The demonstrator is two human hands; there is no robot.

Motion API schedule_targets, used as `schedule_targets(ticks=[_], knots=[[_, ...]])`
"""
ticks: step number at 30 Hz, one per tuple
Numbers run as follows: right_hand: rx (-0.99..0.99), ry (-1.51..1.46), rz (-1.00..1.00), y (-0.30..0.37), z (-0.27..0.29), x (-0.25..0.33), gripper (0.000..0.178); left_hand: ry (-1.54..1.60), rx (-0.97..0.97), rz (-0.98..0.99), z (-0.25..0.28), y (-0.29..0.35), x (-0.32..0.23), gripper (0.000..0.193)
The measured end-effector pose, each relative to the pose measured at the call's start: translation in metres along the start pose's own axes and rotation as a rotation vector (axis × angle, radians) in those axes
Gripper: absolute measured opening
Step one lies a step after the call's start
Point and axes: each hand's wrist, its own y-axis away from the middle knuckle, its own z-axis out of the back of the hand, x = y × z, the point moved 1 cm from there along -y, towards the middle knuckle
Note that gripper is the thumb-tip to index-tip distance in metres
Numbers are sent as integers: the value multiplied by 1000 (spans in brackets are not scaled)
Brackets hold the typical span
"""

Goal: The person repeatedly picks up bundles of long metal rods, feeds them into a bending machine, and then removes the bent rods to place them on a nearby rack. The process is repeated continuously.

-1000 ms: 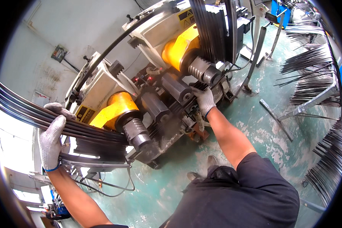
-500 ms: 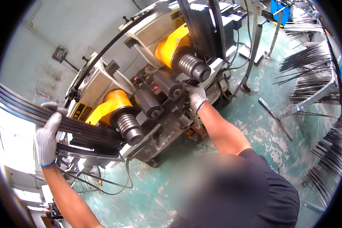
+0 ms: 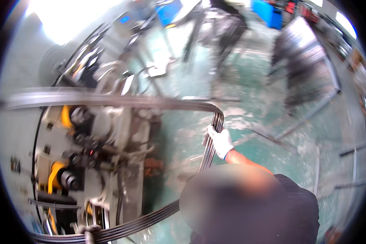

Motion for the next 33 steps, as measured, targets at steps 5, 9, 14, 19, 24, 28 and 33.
schedule_targets(ticks=[5,9,14,19,24,28,33], knots=[[-573,650,403,11,231,115,29,469,376,784,-20,117,202,27],[-568,483,615,63,338,242,24,506,442,860,-107,255,295,36],[-664,512,738,94,447,364,20,549,359,1264,-192,381,356,36],[-748,684,825,65,593,472,23,319,750,1136,-272,492,431,37],[-969,1214,842,-19,746,544,22,-125,1289,562,-364,604,419,44],[-925,1519,945,-89,817,550,25,-332,867,1011,-404,646,371,46],[-958,2047,716,-135,799,624,19,-324,523,835,-359,646,384,39]])
